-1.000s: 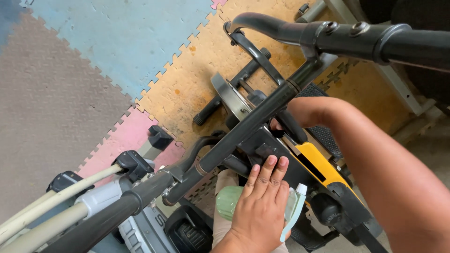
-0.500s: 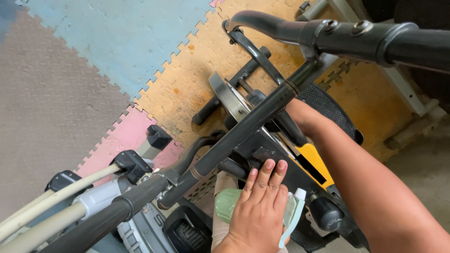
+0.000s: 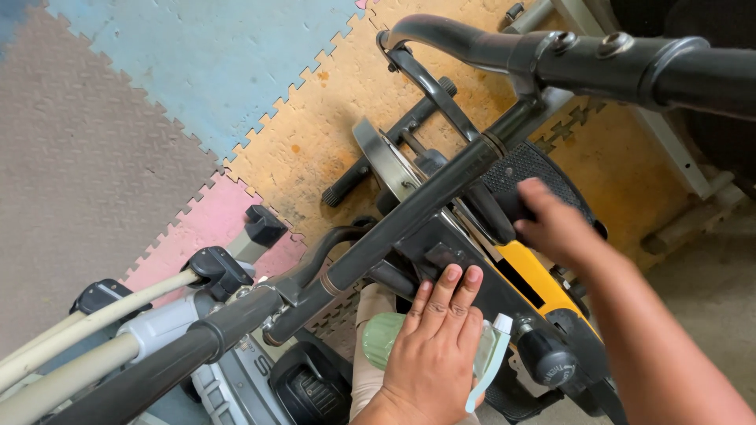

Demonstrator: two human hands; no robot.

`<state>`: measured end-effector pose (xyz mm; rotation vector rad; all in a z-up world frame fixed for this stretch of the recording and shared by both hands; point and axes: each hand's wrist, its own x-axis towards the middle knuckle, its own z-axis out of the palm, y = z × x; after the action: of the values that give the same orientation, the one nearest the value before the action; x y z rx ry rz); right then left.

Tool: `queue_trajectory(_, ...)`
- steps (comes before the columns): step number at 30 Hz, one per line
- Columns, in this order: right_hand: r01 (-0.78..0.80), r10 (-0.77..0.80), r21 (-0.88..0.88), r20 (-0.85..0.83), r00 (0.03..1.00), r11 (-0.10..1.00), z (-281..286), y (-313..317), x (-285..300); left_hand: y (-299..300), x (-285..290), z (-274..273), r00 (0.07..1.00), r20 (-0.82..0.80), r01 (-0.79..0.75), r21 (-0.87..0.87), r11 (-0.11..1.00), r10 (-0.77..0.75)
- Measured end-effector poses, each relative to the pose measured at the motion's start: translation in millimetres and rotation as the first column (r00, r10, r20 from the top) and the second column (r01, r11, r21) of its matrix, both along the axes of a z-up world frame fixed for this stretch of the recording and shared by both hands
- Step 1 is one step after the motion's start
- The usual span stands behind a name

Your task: Wiping down an elliptical machine with a spray bottle and a cloth.

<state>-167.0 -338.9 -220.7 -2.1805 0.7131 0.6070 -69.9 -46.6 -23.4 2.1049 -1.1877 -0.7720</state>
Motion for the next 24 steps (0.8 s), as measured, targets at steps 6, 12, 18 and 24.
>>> queue_trajectory(6,-0.015,0.045,0.154,-0.194,0.98,0.988,20.4,71.6,49.4,-1.9,4.9,9.1,1.0,-0.014,-0.025,-0.022,0.999,0.025)
queue_trajectory(12,-0.248,0.269,0.105,-0.38,0.885,0.963,24.0,43.8,-0.6,-1.5,-2.6,5.1,0.989,0.119,-0.085,-0.028,0.996,0.087)
queue_trajectory(18,0.187,-0.181,-0.125,0.057,0.982,0.974,81.6,13.5,-52.0,-4.3,12.8,19.4,0.999,0.018,-0.049,-0.011,0.999,0.049)
queue_trajectory(24,0.621,-0.755,0.49,0.129,0.643,0.612,219.2,70.8,6.9,21.5,13.4,41.5,0.966,0.013,-0.253,-0.175,0.952,0.259)
